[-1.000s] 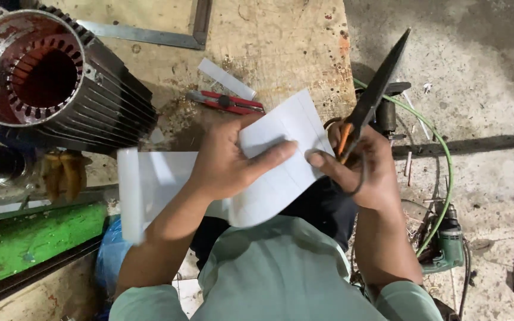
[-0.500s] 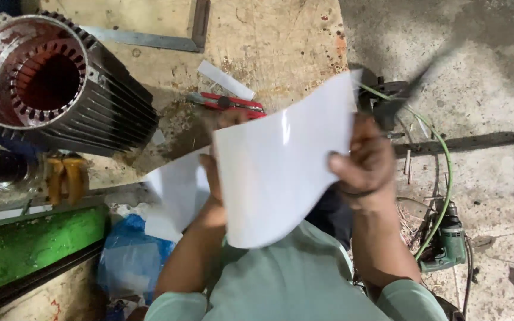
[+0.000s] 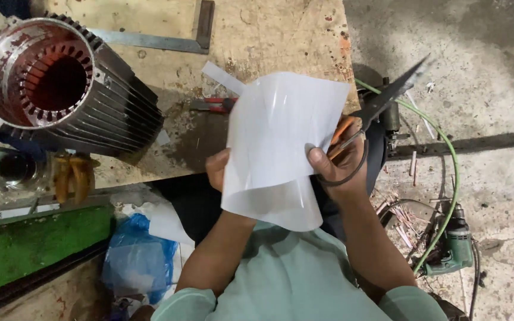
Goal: Cutting strips of white insulation material using a utility knife and scissors on a workbench.
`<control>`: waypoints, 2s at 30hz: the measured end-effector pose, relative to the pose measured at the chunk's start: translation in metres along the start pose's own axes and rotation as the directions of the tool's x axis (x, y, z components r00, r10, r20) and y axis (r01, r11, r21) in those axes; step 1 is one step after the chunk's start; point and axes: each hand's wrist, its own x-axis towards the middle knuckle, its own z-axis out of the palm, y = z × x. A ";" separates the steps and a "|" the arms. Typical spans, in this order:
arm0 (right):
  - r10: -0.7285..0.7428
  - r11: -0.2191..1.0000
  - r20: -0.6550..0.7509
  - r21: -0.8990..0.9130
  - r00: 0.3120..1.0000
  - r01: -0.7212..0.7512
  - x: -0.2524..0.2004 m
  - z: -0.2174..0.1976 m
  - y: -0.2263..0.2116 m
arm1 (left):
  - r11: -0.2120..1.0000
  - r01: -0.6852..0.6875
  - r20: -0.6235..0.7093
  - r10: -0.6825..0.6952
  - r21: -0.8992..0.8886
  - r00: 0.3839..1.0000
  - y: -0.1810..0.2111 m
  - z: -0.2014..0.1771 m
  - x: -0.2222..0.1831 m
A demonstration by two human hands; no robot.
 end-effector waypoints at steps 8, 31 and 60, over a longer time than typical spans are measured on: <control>-0.103 0.918 0.083 -0.377 0.991 0.127 0.007 -0.039 0.041 | 0.948 -0.158 0.090 0.138 0.278 0.986 0.052 0.107 0.002; -0.138 0.835 -0.051 -0.543 0.989 0.088 0.002 0.003 0.048 | -0.511 -0.193 0.301 0.138 0.838 0.944 0.094 0.156 0.047; 0.054 0.910 0.020 -0.413 0.998 -0.041 0.016 0.014 0.017 | -0.632 -0.033 0.497 0.576 0.775 0.649 0.043 0.095 0.104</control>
